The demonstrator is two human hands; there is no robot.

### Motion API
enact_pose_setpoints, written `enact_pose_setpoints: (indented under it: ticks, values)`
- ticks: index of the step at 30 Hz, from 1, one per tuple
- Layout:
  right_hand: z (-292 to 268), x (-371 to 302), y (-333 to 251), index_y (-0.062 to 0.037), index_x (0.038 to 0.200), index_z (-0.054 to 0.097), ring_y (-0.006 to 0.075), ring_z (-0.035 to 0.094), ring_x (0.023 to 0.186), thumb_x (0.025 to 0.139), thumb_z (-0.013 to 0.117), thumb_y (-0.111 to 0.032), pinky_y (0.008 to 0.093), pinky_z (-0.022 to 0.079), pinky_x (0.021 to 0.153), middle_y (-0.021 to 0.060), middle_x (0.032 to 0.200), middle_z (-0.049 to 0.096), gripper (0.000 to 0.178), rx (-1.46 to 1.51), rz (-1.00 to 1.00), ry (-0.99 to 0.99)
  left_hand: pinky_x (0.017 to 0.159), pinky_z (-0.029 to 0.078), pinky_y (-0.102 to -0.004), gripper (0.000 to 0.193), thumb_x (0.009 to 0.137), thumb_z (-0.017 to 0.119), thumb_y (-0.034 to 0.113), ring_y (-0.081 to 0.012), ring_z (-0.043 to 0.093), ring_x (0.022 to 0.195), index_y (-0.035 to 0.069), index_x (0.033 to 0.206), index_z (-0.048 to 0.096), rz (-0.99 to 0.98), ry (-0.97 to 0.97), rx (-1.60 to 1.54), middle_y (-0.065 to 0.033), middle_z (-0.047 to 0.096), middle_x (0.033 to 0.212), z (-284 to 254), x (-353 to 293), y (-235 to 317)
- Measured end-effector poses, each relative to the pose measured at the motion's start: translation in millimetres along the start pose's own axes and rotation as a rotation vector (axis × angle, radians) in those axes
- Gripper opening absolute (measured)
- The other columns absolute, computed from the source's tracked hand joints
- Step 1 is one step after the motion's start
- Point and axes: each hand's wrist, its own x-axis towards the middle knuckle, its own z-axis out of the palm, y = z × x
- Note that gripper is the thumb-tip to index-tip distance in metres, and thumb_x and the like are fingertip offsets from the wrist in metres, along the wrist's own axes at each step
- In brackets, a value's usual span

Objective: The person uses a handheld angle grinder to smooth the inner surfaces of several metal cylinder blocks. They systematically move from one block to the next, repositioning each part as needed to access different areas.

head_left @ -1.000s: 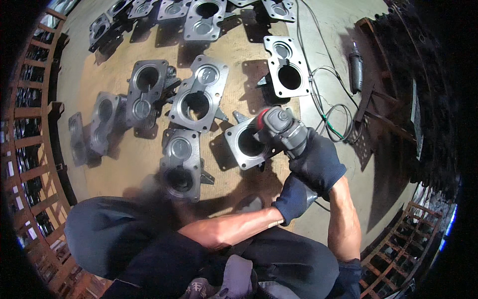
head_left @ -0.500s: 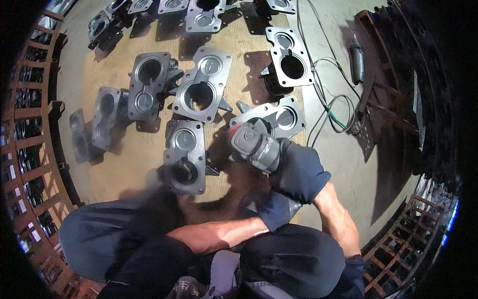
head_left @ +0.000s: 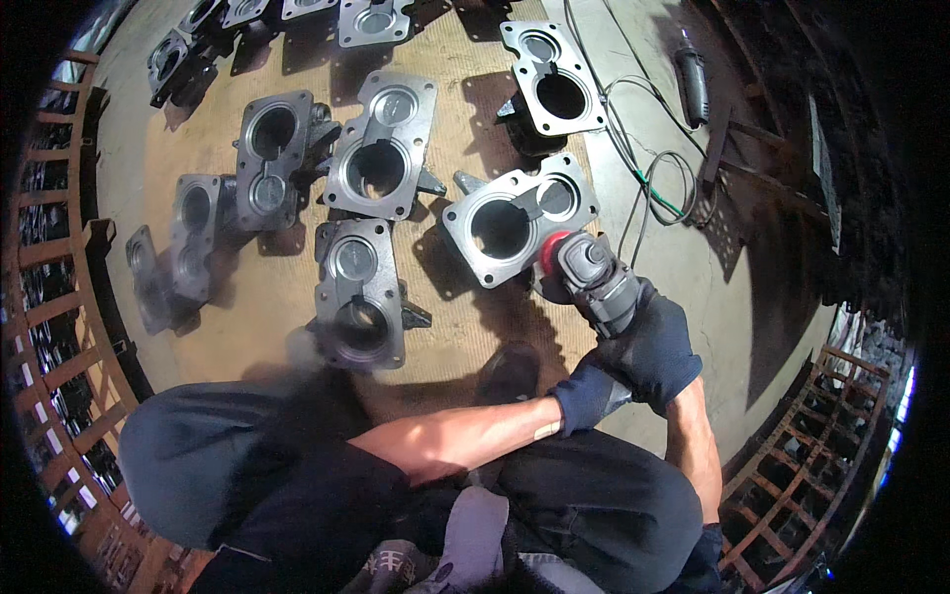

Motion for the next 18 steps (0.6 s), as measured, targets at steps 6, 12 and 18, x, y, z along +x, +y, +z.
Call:
enact_pose_setpoints:
  ticks: [6,12,18]
  values:
    - [10,-2,-10,-0.0057,0.111,0.063,0.0365,0.070,0.087,0.061,0.081,-0.026,0.0405,0.057,0.078,0.0191,0.092,0.071,0.057,-0.015,-0.120,-0.076,0.104,0.045,-0.0288,0.044,0.091,0.063,0.001,-0.0145,0.051,0.121,-0.003,0.132,0.045,-0.009,0.059,-0.081,-0.0086,0.054,0.131,-17,-18,-13]
    - [14,-4,-10,-0.0056,0.109,0.063,0.0381,0.069,0.088,0.064,0.081,-0.030,0.0413,0.057,0.078,0.0202,0.093,0.071,0.054,0.003,-0.142,-0.057,0.101,0.047,-0.0283,0.045,0.087,0.066,-0.004,-0.0132,0.053,0.118,-0.001,0.129,0.050,-0.077,0.061,0.046,-0.0072,0.057,0.129,-21,-24,-10]
    - [-8,3,22,-0.0019,0.107,0.062,0.0372,0.069,0.091,0.063,0.081,-0.027,0.0409,0.056,0.079,0.0216,0.095,0.071,0.054,0.020,0.027,0.105,0.104,0.045,-0.0350,0.043,0.087,0.064,-0.003,-0.0187,0.054,0.120,-0.001,0.129,0.052,-0.004,-0.086,0.019,-0.0105,0.058,0.128,1,24,16]
